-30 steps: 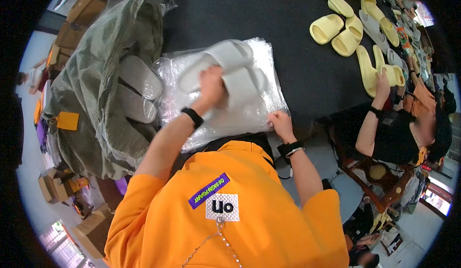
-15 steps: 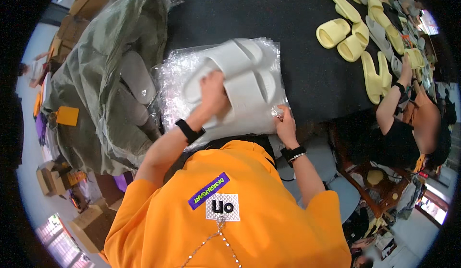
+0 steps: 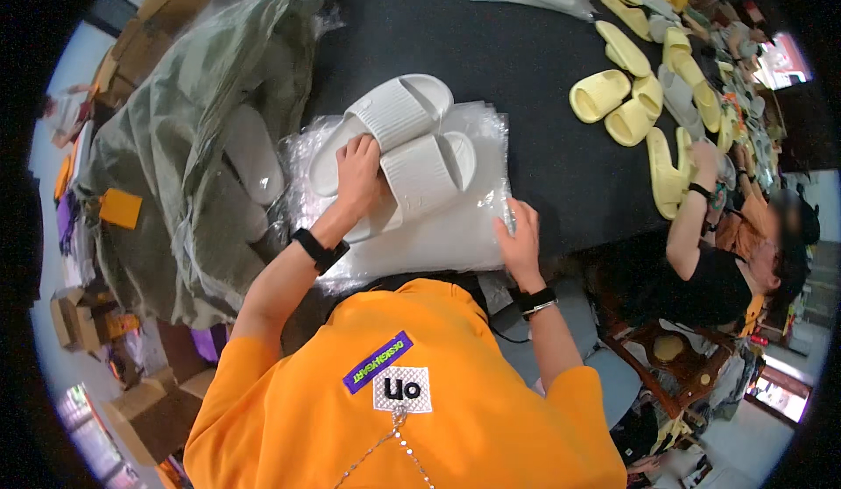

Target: Packing several pairs of colored slides into plastic bags and placing them into a larger sack.

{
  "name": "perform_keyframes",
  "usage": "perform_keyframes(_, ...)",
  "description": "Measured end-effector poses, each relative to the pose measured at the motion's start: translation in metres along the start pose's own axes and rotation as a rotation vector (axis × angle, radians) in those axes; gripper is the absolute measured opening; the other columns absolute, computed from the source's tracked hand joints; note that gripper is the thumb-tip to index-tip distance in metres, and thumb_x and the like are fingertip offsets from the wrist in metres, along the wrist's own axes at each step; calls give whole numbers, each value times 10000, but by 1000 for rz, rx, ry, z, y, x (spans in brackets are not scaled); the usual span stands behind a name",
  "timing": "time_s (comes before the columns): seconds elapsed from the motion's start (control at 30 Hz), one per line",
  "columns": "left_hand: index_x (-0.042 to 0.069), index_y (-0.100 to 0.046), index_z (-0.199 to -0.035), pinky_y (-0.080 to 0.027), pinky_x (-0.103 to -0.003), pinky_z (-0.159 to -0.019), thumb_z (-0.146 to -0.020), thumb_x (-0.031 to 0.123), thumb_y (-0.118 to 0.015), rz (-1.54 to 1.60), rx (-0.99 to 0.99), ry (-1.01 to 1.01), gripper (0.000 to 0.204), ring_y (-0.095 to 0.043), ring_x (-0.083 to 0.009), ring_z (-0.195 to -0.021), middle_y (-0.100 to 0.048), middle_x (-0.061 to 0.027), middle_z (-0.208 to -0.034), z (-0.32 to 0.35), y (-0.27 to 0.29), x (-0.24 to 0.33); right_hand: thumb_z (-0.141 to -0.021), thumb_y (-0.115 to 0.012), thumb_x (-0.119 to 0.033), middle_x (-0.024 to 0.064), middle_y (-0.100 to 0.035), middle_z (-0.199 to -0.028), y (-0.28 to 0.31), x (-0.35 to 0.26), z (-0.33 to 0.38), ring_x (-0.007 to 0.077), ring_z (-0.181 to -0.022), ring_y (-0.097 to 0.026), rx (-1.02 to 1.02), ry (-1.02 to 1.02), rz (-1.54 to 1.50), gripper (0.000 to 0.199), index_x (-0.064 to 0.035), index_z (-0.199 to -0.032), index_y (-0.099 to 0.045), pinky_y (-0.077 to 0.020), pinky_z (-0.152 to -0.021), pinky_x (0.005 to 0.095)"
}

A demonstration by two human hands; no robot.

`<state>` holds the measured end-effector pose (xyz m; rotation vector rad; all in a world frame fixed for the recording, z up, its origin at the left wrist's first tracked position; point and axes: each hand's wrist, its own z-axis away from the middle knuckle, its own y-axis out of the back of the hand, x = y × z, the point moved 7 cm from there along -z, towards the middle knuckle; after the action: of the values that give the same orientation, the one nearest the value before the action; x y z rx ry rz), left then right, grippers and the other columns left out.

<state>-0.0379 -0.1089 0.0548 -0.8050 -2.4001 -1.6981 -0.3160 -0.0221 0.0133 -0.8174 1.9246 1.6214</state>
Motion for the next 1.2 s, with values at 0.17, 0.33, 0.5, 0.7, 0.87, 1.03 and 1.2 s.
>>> perform_keyframes(0.17, -7, -507, -918, -337, -443, -867, -584, 29, -538, 40, -112, -258, 337, -436, -323, -1042, -502, -159, -1047, 12, -10, 45, -738, -617, -116, 149, -441, -1271, 5, -69, -41, 294, -1179, -409, -121, 36, -191, 583, -56, -1283, -420, -337, -986, 351)
perform_keyframes(0.33, -4, -520, -980, -334, -447, -873, -616, 22, -545, 262, -264, -368, 366, -446, -332, -1056, -493, -174, -1129, 11, 1, 87, -762, -591, -78, 129, -609, -961, -19, -11, -27, 177, -918, -570, -295, -189, -460, 466, -14, -1206, -467, -438, -803, 301)
perform_keyframes(0.5, 42, -526, -1054, -342, -428, -913, -731, 39, -602, 463, -217, -150, 332, -433, -356, -1113, -481, -177, -1198, 3, 13, 72, -734, -609, -49, 60, -623, -870, 30, -20, -62, 102, -835, -552, -352, -192, -346, 319, -12, -1041, -528, -447, -757, 279)
perform_keyframes(0.7, 17, -557, -1004, -453, -335, -751, -795, 3, -564, 652, -197, 127, 210, -569, -289, -900, -574, -167, -1011, 13, 8, 17, -755, -615, -37, 46, -621, -924, 145, 55, -122, 115, -827, -580, 29, -222, -582, 324, -21, -1069, -534, -467, -735, 258)
perform_keyframes(0.87, 7, -588, -964, -462, -288, -682, -834, 27, -550, 629, -275, 229, 136, -580, -175, -759, -619, -94, -843, 50, -8, -14, -741, -701, -123, 173, -415, -1265, 270, 72, -177, 222, -1086, -470, 529, -212, -575, 857, -22, -1379, -138, -413, -889, 323)
perform_keyframes(1.03, 10, -590, -956, -479, -316, -679, -835, 70, -569, 600, -237, 279, 137, -612, -252, -780, -617, -159, -873, 74, -5, -19, -799, -652, -270, 244, -286, -1377, 211, 71, -213, 276, -1273, -314, 254, -286, -301, 776, -24, -1387, -209, -286, -1017, 344)
perform_keyframes(1.2, 21, -590, -911, -467, -365, -706, -826, 72, -567, 495, -18, 344, 102, -584, -336, -812, -603, -163, -873, 84, 24, -45, -818, -616, -208, 155, -425, -1306, 40, 13, -155, 290, -1235, -360, -178, -165, -341, 487, -8, -1237, -468, -309, -1004, 364)
